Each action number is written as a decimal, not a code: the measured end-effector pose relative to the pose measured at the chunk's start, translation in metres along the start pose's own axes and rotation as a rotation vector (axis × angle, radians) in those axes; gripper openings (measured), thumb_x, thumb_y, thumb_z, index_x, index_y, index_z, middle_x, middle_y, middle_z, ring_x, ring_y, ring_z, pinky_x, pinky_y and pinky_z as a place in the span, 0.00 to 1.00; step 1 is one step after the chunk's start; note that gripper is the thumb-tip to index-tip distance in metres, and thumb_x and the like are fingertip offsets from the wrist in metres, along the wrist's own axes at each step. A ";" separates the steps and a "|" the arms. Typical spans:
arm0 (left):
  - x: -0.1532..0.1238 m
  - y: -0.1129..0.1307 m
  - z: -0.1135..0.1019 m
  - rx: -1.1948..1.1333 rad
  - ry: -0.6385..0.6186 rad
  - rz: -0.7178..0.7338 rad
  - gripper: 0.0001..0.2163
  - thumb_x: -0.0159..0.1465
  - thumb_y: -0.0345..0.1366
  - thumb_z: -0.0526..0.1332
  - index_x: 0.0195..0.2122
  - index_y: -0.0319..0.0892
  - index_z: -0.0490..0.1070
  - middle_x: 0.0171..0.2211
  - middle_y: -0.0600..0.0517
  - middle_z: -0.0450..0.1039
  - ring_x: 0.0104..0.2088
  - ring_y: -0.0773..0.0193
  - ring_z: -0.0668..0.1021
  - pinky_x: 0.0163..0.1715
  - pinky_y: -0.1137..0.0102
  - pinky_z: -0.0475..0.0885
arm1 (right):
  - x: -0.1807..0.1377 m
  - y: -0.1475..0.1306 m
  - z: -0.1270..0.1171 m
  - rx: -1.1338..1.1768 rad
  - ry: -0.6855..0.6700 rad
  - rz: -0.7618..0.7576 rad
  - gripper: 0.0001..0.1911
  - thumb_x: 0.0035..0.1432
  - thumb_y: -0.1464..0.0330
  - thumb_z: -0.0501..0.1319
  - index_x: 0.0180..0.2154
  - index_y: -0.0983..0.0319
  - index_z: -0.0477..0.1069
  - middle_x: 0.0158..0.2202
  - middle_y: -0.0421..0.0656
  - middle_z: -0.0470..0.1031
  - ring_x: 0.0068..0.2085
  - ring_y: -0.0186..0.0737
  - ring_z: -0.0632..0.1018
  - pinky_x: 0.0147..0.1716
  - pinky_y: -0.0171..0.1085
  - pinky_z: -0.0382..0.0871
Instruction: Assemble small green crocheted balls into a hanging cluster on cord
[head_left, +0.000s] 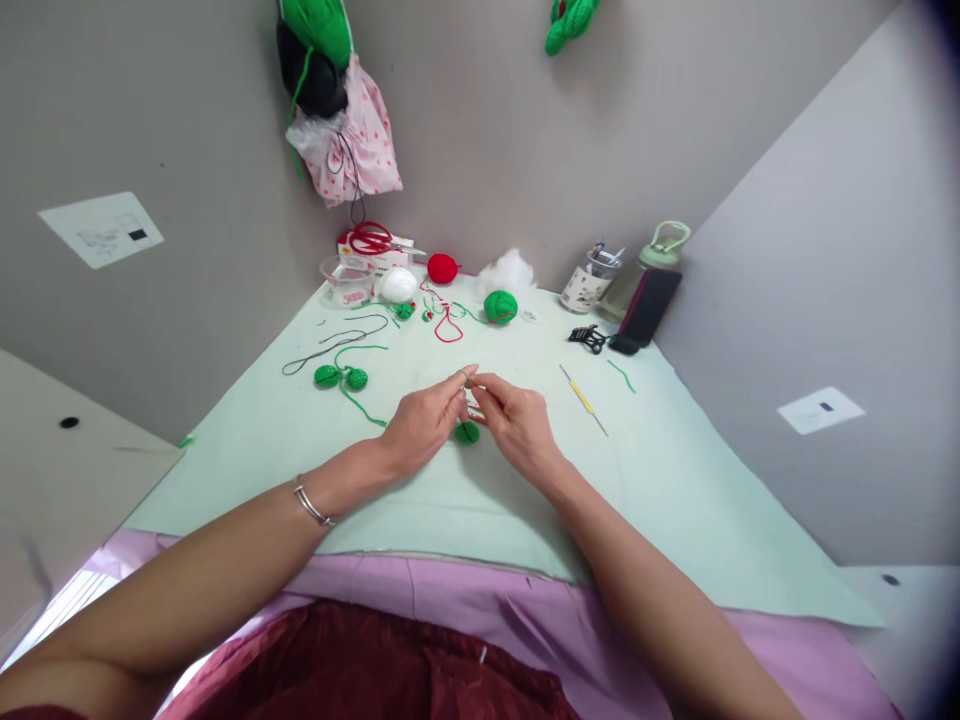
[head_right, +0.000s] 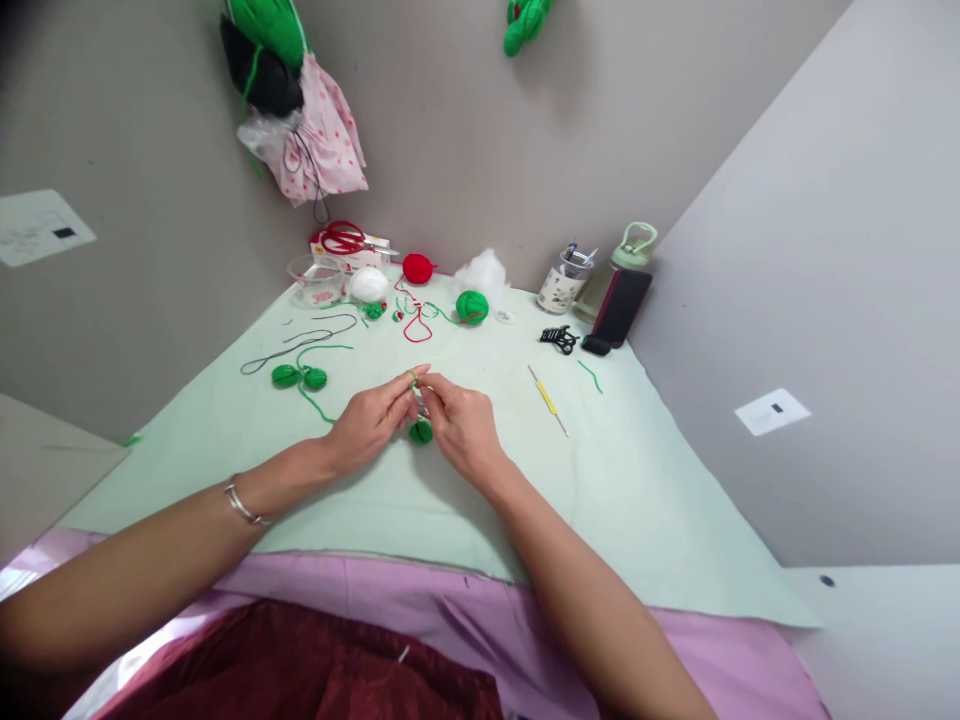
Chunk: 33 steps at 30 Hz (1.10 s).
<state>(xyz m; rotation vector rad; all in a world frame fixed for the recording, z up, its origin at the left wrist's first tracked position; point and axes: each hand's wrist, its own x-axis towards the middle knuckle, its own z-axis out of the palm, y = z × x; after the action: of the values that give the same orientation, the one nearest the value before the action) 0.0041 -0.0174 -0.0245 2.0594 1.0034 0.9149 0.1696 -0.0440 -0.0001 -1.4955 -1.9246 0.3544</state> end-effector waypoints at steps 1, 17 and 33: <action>0.000 0.001 0.000 0.019 0.002 0.007 0.22 0.71 0.37 0.47 0.64 0.39 0.63 0.40 0.48 0.77 0.40 0.62 0.78 0.46 0.66 0.73 | 0.001 0.000 0.000 0.005 -0.005 0.007 0.17 0.65 0.68 0.51 0.47 0.57 0.77 0.28 0.39 0.79 0.27 0.36 0.76 0.32 0.32 0.67; 0.003 0.002 -0.005 0.307 -0.012 0.060 0.21 0.70 0.35 0.47 0.62 0.42 0.65 0.69 0.44 0.52 0.58 0.55 0.72 0.54 0.60 0.72 | 0.004 0.008 0.002 -0.064 -0.001 0.025 0.15 0.64 0.67 0.52 0.43 0.59 0.78 0.25 0.40 0.76 0.24 0.36 0.72 0.30 0.32 0.61; 0.007 -0.009 -0.005 0.539 0.047 0.270 0.19 0.69 0.31 0.49 0.58 0.39 0.69 0.68 0.39 0.55 0.70 0.48 0.55 0.66 0.46 0.53 | 0.005 0.014 0.000 0.124 -0.067 0.025 0.15 0.62 0.66 0.53 0.41 0.61 0.78 0.26 0.40 0.75 0.26 0.35 0.72 0.30 0.32 0.65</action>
<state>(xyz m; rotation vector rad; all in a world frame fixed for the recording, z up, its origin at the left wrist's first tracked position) 0.0006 -0.0059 -0.0266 2.6859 1.1020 0.8958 0.1795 -0.0346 -0.0065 -1.4445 -1.9007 0.5313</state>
